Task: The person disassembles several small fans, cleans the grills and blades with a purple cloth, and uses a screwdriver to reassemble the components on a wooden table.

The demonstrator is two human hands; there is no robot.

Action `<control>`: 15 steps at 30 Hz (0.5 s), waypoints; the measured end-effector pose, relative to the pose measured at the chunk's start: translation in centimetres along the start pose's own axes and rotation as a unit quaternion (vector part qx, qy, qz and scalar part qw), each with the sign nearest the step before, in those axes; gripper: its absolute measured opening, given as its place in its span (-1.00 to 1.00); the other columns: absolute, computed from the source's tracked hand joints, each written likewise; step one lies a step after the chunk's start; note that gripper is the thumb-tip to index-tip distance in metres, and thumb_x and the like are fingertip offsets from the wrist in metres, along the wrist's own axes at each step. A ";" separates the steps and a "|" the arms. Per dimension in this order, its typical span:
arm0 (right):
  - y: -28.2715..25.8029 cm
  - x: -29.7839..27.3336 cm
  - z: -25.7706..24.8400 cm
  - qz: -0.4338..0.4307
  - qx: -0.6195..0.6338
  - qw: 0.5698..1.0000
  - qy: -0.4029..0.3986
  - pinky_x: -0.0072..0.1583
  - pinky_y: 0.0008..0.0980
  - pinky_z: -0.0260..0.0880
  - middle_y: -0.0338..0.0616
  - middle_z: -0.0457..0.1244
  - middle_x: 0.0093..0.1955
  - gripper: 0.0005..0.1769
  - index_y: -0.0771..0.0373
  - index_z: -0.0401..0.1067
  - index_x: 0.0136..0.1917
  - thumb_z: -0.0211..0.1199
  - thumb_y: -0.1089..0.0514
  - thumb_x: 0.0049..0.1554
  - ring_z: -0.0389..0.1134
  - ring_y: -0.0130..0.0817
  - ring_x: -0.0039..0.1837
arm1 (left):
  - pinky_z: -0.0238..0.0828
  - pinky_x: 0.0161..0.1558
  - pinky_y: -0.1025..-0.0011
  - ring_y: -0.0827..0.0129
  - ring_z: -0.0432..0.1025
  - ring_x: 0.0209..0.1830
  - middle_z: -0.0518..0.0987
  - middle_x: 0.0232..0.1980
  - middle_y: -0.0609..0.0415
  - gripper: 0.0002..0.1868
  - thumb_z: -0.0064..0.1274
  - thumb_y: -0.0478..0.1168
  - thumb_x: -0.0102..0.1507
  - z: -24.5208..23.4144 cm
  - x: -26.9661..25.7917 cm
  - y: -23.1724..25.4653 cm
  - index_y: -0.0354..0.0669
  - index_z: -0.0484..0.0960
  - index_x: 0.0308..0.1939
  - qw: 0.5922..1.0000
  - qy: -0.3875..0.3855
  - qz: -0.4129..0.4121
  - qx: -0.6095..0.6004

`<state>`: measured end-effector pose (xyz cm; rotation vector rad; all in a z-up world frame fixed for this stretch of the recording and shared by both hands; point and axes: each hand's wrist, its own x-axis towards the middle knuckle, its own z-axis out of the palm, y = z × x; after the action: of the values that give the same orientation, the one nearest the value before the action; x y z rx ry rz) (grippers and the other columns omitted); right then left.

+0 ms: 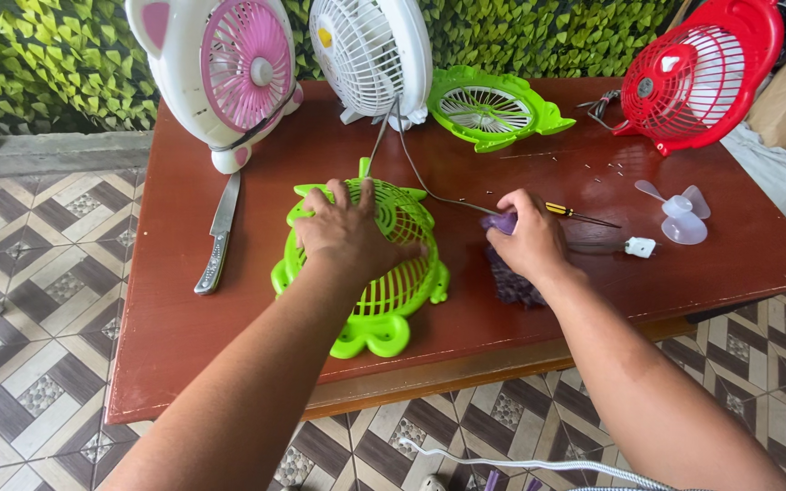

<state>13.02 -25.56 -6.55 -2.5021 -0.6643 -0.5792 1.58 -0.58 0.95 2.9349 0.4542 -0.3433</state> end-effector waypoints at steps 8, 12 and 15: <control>-5.9 -0.3 2.9 -0.065 0.218 0.974 -0.013 0.06 -0.33 0.46 -0.08 0.41 -0.02 -0.76 0.20 0.49 0.07 0.34 0.22 0.10 0.48 -0.24 0.00 | -0.05 0.37 -0.42 -0.05 -0.21 0.64 -0.12 0.67 0.18 0.32 0.27 0.58 -0.19 1.0 0.4 -2.2 0.49 0.02 0.57 0.989 0.044 0.122 -0.065; -6.5 0.6 2.8 0.052 0.142 0.985 -0.081 0.02 -0.32 0.46 -0.10 0.43 -0.08 -0.75 0.16 0.56 0.03 0.34 0.26 0.03 0.49 -0.24 -0.05 | -0.09 0.36 -0.47 -0.04 -0.21 0.64 -0.11 0.67 0.20 0.31 0.32 0.53 -0.18 0.7 0.0 -2.1 0.51 0.04 0.56 0.991 0.030 0.106 -0.074; -8.0 1.6 2.3 -0.061 0.193 0.978 -0.051 0.01 -0.34 0.47 -0.10 0.42 -0.03 -0.77 0.21 0.53 0.02 0.35 0.29 0.05 0.48 -0.26 -0.03 | -0.09 0.36 -0.47 -0.05 -0.22 0.64 -0.12 0.67 0.19 0.32 0.33 0.53 -0.19 0.8 0.2 -2.2 0.50 0.03 0.56 0.991 0.030 0.109 -0.077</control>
<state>10.53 -17.64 -4.79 -2.1481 -0.8815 -0.3262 0.95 1.40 -0.11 2.8135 0.1563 -0.1841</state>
